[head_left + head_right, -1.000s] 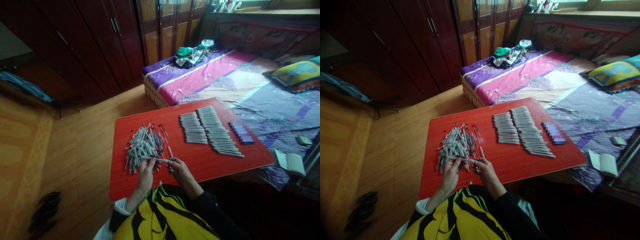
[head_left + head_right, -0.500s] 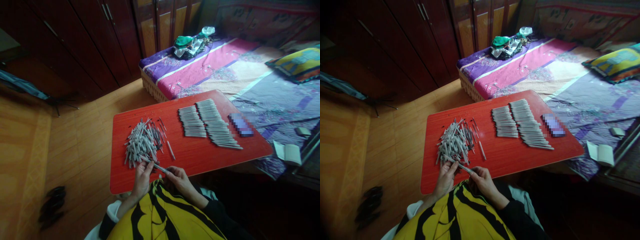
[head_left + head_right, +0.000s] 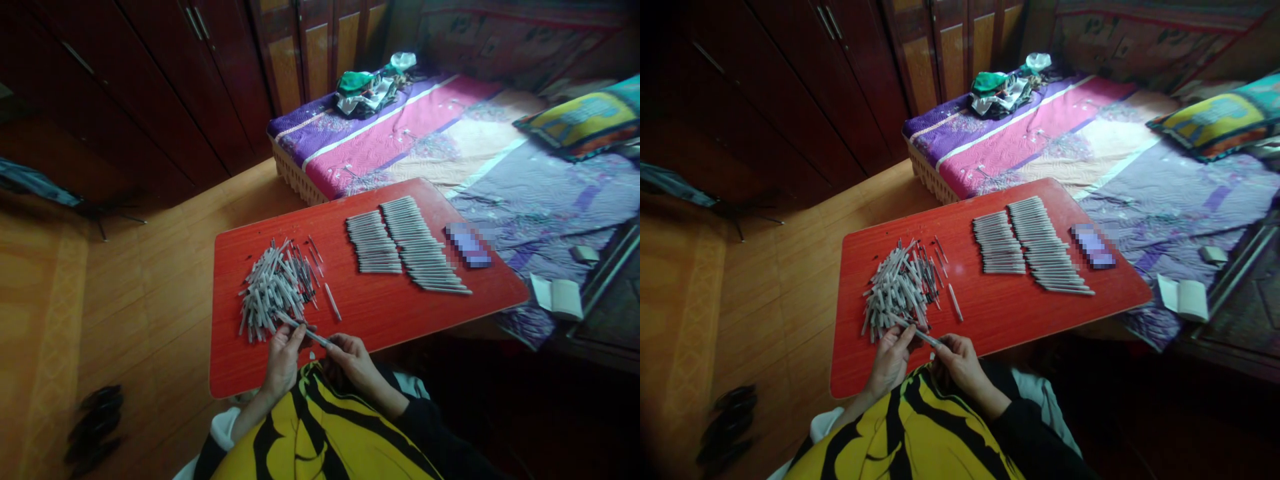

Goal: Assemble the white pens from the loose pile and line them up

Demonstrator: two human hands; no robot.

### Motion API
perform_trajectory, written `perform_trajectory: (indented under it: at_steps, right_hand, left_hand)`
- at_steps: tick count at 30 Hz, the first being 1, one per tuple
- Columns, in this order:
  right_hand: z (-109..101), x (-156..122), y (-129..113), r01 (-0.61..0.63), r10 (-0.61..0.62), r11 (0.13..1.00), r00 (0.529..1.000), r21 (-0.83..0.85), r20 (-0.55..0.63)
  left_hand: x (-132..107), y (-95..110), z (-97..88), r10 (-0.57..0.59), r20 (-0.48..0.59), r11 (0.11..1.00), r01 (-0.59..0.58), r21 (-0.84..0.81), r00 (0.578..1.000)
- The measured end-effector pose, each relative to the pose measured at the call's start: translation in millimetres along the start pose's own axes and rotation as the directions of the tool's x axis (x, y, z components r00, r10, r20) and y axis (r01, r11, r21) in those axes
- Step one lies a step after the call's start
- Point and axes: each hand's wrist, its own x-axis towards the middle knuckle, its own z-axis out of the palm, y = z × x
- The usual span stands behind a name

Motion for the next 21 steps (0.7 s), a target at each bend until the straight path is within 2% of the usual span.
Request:
perform_trajectory:
  at_steps: [2,4,7,10,13,16,21]
  right_hand:
    - [-14.0,6.9,-7.0,0.006,-0.006,0.999,1.000,-0.033,0.011]
    - [-39.8,17.4,-13.8,0.030,-0.031,0.997,0.999,-0.074,-0.017]
    - [-99.9,38.0,-23.2,0.071,-0.098,0.985,0.981,-0.155,-0.170]
    - [-168.0,59.9,-33.5,-0.033,-0.071,0.957,0.937,-0.287,-0.343]
    - [-219.2,79.2,-44.6,-0.086,-0.050,0.952,0.903,-0.294,-0.428]
    - [-245.0,96.6,-51.9,-0.098,-0.043,0.964,0.859,-0.246,-0.511]
    - [-254.8,122.1,-48.8,-0.016,-0.040,0.996,0.775,-0.083,-0.631]
  left_hand:
    - [3.3,-2.9,4.4,-0.009,0.027,1.000,0.009,0.001,1.000]
    - [5.2,-4.4,7.2,-0.005,0.064,1.000,0.003,0.024,0.998]
    - [6.2,-4.3,6.0,-0.007,0.092,0.997,0.000,0.073,0.996]
    - [7.9,-4.9,1.1,-0.021,0.063,0.993,0.014,0.115,0.998]
    - [10.0,-8.0,-0.5,-0.075,0.039,0.990,0.070,0.125,0.996]
    - [10.6,-10.4,2.1,-0.139,0.049,0.984,0.133,0.116,0.989]
    - [10.4,-10.8,5.2,-0.155,0.040,0.984,0.151,0.092,0.987]
